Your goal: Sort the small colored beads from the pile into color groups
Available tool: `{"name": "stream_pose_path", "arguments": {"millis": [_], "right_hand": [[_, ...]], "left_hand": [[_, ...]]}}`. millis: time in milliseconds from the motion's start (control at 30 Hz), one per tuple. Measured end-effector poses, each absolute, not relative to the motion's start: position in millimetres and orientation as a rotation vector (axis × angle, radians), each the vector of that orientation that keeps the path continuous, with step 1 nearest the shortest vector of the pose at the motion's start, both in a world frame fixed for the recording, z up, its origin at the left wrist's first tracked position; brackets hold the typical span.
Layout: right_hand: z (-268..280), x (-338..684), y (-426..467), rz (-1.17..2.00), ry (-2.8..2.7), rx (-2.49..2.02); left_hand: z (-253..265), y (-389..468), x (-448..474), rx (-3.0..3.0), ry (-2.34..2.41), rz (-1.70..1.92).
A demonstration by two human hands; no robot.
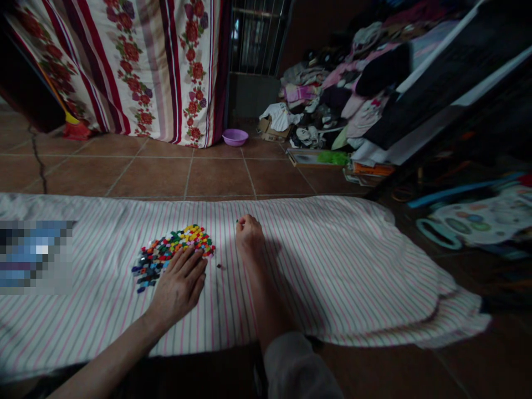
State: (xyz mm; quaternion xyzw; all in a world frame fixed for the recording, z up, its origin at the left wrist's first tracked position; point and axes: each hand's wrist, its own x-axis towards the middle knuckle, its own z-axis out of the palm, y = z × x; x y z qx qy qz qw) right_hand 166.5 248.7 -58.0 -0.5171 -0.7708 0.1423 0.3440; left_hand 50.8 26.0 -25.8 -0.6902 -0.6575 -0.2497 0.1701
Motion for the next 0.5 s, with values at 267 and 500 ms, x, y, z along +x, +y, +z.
{"name": "stream_pose_path", "arguments": {"millis": [267, 500], "right_hand": [[-65.1, 167.8, 253.7, 0.371, -2.036, -1.291], [-62.6, 168.5, 251.3, 0.427, -1.973, -1.308]], "left_hand": [[-23.7, 26.0, 51.3, -1.954, -1.86, -0.706], [-25.7, 26.9, 51.8, -1.953, -1.868, -0.721]]}}
